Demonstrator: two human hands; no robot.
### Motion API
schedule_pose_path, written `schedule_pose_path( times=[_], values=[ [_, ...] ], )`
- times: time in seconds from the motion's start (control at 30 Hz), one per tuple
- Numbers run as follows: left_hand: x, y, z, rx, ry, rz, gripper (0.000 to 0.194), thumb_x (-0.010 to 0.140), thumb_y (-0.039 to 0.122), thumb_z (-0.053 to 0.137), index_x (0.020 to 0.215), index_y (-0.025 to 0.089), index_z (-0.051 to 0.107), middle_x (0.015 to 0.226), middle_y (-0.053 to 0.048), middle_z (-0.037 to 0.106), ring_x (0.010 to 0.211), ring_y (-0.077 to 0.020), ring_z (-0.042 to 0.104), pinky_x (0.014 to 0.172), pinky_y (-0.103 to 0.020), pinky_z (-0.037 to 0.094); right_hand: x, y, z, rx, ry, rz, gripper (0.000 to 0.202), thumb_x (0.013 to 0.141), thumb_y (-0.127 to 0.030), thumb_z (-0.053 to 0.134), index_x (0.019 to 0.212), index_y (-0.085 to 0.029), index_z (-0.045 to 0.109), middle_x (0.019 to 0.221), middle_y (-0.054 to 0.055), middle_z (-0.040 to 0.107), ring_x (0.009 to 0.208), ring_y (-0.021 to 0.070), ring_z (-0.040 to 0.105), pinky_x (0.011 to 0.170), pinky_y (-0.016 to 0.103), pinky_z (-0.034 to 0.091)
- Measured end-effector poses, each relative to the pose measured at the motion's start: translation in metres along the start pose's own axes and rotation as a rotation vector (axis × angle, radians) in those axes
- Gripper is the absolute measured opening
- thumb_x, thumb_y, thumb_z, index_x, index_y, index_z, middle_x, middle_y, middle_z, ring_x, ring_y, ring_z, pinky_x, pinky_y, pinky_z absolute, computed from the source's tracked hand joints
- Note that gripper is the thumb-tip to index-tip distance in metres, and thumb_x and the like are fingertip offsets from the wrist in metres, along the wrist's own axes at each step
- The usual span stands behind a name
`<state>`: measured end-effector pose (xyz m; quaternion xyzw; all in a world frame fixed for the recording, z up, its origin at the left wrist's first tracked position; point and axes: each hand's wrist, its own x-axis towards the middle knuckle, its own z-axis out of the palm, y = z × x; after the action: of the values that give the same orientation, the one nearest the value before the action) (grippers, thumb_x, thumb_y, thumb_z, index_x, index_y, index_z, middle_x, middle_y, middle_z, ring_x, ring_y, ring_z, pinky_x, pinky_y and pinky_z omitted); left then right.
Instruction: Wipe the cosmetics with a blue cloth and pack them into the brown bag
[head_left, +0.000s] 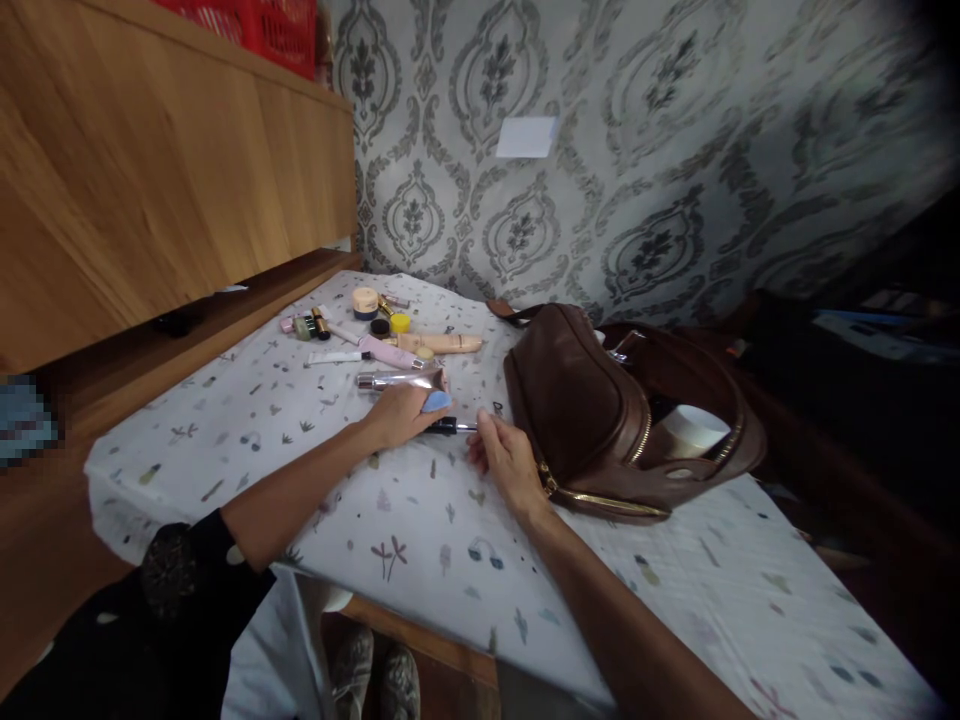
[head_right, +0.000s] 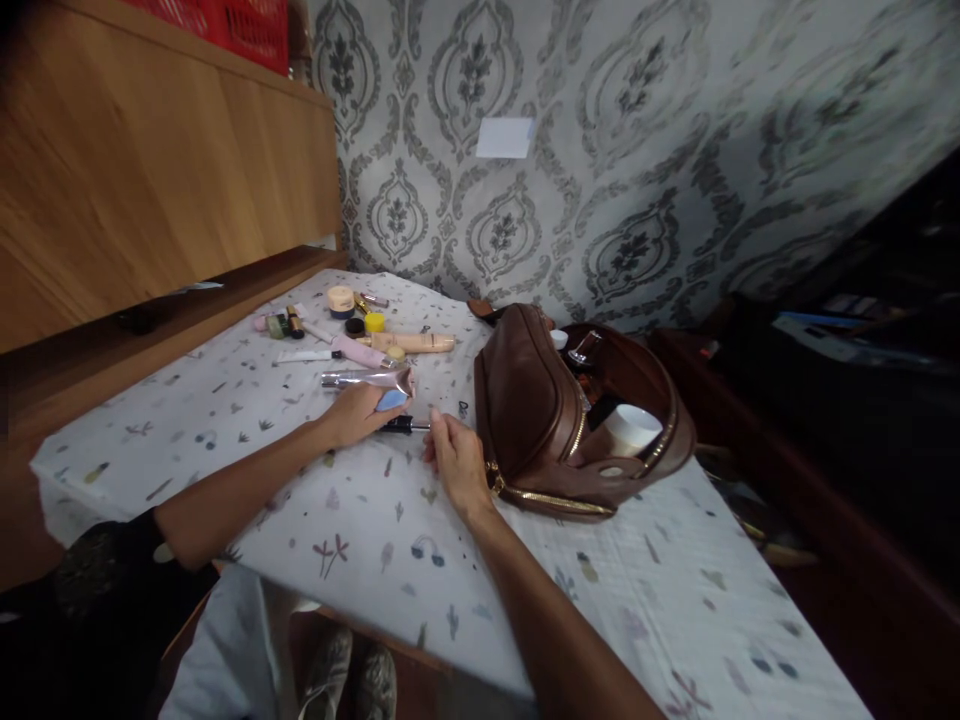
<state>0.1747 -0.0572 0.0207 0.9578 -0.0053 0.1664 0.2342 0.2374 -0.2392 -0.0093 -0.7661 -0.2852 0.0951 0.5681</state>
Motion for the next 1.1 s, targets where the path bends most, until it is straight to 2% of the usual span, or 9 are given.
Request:
schedule_pose_path(
  times=[0.07,0.17,0.23,0.3,0.37,0.43,0.53,0.77,1.1],
  values=[
    [0.0001,-0.0001,-0.0004,-0.011,-0.006,-0.017,0.037,0.097,0.046,0.042,0.091,0.018,0.066,0.086,-0.007,0.071,0.082,-0.0238,0.066,0.076,-0.031,0.045,-0.0004,-0.0005,0.0000,0.012,0.004,0.010,0.061,0.087,-0.076,0.037,0.065,-0.021,0.053,0.052,0.001,0.056,0.043,0.0141,0.050,0.046,0.028,0.040],
    [0.0003,0.0002,-0.0009,-0.027,-0.001,-0.010,0.033,0.096,0.045,0.046,0.096,0.019,0.066,0.093,-0.006,0.072,0.086,-0.0234,0.066,0.078,-0.030,0.045,-0.0003,-0.0030,0.0012,0.075,0.011,-0.008,0.050,0.079,-0.071,0.057,0.086,-0.022,0.057,0.065,0.001,0.060,0.052,0.0164,0.057,0.044,0.026,0.039],
    [0.0005,0.0006,-0.0008,-0.014,-0.007,-0.015,0.032,0.096,0.044,0.047,0.098,0.019,0.067,0.095,-0.007,0.072,0.089,-0.0240,0.066,0.080,-0.031,0.046,0.0000,-0.0048,0.0022,0.124,-0.002,-0.022,0.051,0.073,-0.066,0.066,0.097,-0.023,0.057,0.074,0.001,0.060,0.061,0.0181,0.061,0.044,0.025,0.039],
    [0.0004,0.0009,-0.0003,0.027,-0.019,-0.039,0.034,0.096,0.044,0.046,0.094,0.018,0.067,0.094,-0.008,0.072,0.090,-0.0256,0.066,0.080,-0.032,0.046,0.0000,-0.0057,0.0026,0.122,-0.020,-0.026,0.046,0.073,-0.063,0.067,0.092,-0.022,0.058,0.072,0.000,0.059,0.061,0.0170,0.058,0.044,0.025,0.038],
    [0.0002,0.0008,0.0005,0.065,-0.034,-0.050,0.036,0.096,0.045,0.046,0.091,0.017,0.068,0.093,-0.010,0.072,0.090,-0.0274,0.066,0.080,-0.034,0.046,-0.0004,-0.0057,0.0023,0.088,-0.035,-0.025,0.040,0.076,-0.062,0.065,0.081,-0.022,0.058,0.062,-0.002,0.055,0.052,0.0143,0.050,0.044,0.026,0.036],
    [-0.0002,-0.0002,0.0015,0.066,-0.041,-0.039,0.038,0.096,0.046,0.046,0.090,0.017,0.068,0.093,-0.011,0.072,0.090,-0.0277,0.066,0.080,-0.034,0.046,-0.0012,-0.0051,0.0016,0.060,-0.042,-0.024,0.041,0.078,-0.062,0.063,0.072,-0.023,0.054,0.053,-0.004,0.051,0.046,0.0125,0.044,0.044,0.026,0.034],
    [-0.0007,-0.0023,0.0029,0.009,-0.016,-0.025,0.040,0.096,0.049,0.045,0.091,0.017,0.068,0.091,-0.010,0.071,0.088,-0.0264,0.067,0.082,-0.034,0.046,-0.0020,-0.0041,0.0012,0.038,-0.047,-0.023,0.045,0.080,-0.065,0.060,0.065,-0.024,0.048,0.049,-0.004,0.049,0.043,0.0121,0.043,0.044,0.026,0.034],
    [-0.0015,-0.0009,0.0017,0.126,-0.048,-0.018,0.045,0.098,0.050,0.042,0.091,0.014,0.069,0.089,-0.012,0.072,0.087,-0.0267,0.066,0.080,-0.034,0.047,-0.0010,0.0004,0.0012,0.052,-0.089,-0.050,0.042,0.081,-0.065,0.060,0.082,-0.022,0.058,0.062,-0.001,0.057,0.051,0.0144,0.050,0.045,0.026,0.038],
    [-0.0026,-0.0001,0.0022,0.149,-0.048,0.040,0.044,0.099,0.048,0.041,0.091,0.015,0.068,0.089,-0.011,0.072,0.087,-0.0263,0.066,0.077,-0.034,0.046,-0.0034,-0.0070,0.0002,-0.112,-0.059,-0.094,0.049,0.086,-0.066,0.050,0.064,-0.023,0.047,0.049,-0.004,0.049,0.045,0.0121,0.045,0.047,0.026,0.036]
  ],
)
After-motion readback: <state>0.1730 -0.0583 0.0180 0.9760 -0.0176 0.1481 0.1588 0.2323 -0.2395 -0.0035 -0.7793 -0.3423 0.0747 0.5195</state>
